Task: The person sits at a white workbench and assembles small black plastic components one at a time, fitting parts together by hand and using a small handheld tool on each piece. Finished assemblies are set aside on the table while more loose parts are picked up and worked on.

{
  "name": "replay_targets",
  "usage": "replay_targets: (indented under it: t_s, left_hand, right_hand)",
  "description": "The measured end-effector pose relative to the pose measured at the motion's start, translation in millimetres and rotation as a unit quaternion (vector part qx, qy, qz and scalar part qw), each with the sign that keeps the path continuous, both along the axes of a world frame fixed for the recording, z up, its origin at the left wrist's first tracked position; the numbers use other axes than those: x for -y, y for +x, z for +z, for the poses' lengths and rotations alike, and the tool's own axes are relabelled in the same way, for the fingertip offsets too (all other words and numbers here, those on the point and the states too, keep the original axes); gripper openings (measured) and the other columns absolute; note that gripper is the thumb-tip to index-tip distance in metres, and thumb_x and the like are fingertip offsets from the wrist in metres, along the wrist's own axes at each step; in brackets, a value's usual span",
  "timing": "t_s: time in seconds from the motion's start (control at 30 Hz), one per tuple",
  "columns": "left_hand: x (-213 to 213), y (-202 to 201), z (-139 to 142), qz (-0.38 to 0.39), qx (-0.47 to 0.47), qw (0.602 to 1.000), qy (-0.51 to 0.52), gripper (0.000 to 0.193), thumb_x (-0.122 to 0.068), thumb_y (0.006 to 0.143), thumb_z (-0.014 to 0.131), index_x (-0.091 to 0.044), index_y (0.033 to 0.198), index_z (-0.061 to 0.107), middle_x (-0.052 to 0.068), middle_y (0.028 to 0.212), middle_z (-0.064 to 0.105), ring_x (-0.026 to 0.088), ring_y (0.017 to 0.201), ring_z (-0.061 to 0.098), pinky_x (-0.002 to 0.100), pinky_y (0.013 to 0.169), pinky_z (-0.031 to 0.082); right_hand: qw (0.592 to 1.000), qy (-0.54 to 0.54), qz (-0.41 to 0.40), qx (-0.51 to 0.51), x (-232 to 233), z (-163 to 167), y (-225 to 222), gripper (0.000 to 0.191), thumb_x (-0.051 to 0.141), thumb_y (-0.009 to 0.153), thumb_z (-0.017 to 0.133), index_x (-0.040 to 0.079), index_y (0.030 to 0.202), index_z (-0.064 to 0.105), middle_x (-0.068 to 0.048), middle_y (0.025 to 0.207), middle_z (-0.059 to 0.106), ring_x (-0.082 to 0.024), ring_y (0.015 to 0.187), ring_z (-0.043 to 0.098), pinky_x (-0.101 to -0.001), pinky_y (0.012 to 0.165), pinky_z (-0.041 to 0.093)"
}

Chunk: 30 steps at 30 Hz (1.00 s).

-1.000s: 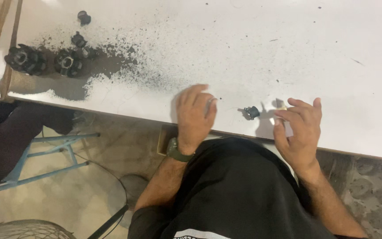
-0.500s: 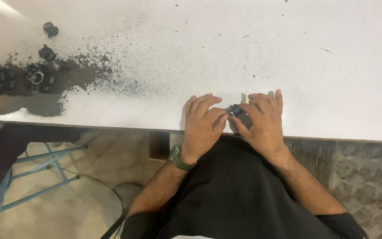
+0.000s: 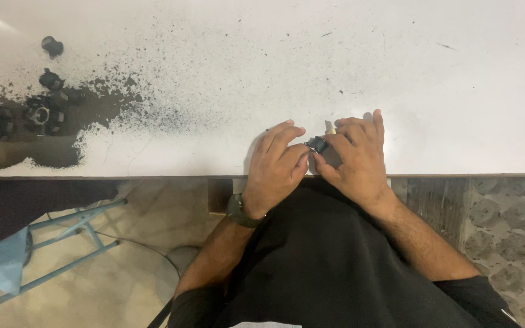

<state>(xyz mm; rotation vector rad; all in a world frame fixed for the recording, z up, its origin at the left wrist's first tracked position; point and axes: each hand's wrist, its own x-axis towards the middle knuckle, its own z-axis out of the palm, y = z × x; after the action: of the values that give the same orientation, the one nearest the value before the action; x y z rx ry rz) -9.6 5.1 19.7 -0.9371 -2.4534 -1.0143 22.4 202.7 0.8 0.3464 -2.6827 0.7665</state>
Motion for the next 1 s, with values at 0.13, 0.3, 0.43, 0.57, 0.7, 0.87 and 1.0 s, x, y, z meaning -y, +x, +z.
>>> replay_targets:
  t_s: [0.13,0.3,0.43,0.57,0.7,0.87,1.0]
  left_hand:
    - [-4,-3,2,-0.029,-0.009,1.0,0.002,0.014,-0.006,0.089,0.076,-0.008,0.1,0.068,0.004,0.128,0.062,0.028,0.132,0.059,0.046,0.107,0.05]
    - [-5,-9,6,-0.025,0.086,0.995,0.047,0.011,-0.008,0.09,0.074,-0.007,0.099,0.068,0.007,0.124,0.063,0.029,0.122,0.061,0.045,0.102,0.05]
    - [1,-9,9,0.006,0.139,0.988,0.059,0.01,-0.009,0.089,0.074,-0.008,0.098,0.069,0.007,0.124,0.065,0.03,0.116,0.062,0.042,0.097,0.051]
    - [9,-7,8,-0.003,0.114,0.993,0.028,0.011,-0.01,0.086,0.075,-0.009,0.094,0.068,0.005,0.119,0.066,0.028,0.107,0.062,0.041,0.091,0.05]
    - [5,-2,2,0.027,0.084,0.995,0.034,0.013,-0.008,0.083,0.074,-0.008,0.091,0.064,0.003,0.107,0.067,0.026,0.095,0.064,0.041,0.085,0.051]
    - [0,1,-8,0.048,0.087,0.994,0.045,0.015,-0.008,0.081,0.074,-0.009,0.086,0.06,0.003,0.087,0.063,0.026,0.084,0.061,0.042,0.078,0.048]
    - [-1,4,-16,0.037,0.08,0.995,0.049,0.016,-0.008,0.081,0.073,-0.01,0.085,0.058,0.004,0.084,0.06,0.025,0.082,0.059,0.041,0.078,0.045]
  right_hand:
    - [1.0,0.01,0.012,0.002,-2,0,0,0.039,0.02,0.078,0.086,0.008,0.112,0.073,-0.009,0.114,0.057,-0.033,0.128,0.051,-0.0675,0.125,0.02]
    - [1.0,0.007,0.023,0.007,0,3,0,0.04,0.019,0.077,0.087,0.008,0.113,0.072,-0.009,0.115,0.057,-0.033,0.129,0.051,-0.0693,0.124,0.02]
    - [1.0,0.007,0.018,0.003,1,3,2,0.038,0.019,0.078,0.087,0.008,0.112,0.072,-0.009,0.114,0.057,-0.032,0.128,0.051,-0.0705,0.124,0.021]
    - [1.0,0.018,0.016,0.006,0,3,0,0.035,0.019,0.08,0.087,0.01,0.11,0.072,-0.009,0.113,0.056,-0.032,0.126,0.052,-0.0713,0.124,0.021]
    - [1.0,0.007,0.012,0.007,4,5,0,0.036,0.02,0.08,0.087,0.009,0.111,0.072,-0.01,0.118,0.058,-0.033,0.129,0.052,-0.0722,0.123,0.021]
    - [0.996,-0.054,0.009,-0.07,3,3,12,0.027,0.008,0.087,0.082,0.008,0.112,0.07,-0.009,0.106,0.061,-0.033,0.126,0.059,-0.0629,0.125,0.024]
    - [0.98,-0.159,0.079,-0.095,7,-11,24,0.031,-0.004,0.093,0.075,0.005,0.118,0.059,-0.011,0.109,0.067,-0.029,0.116,0.069,-0.0596,0.13,0.034]
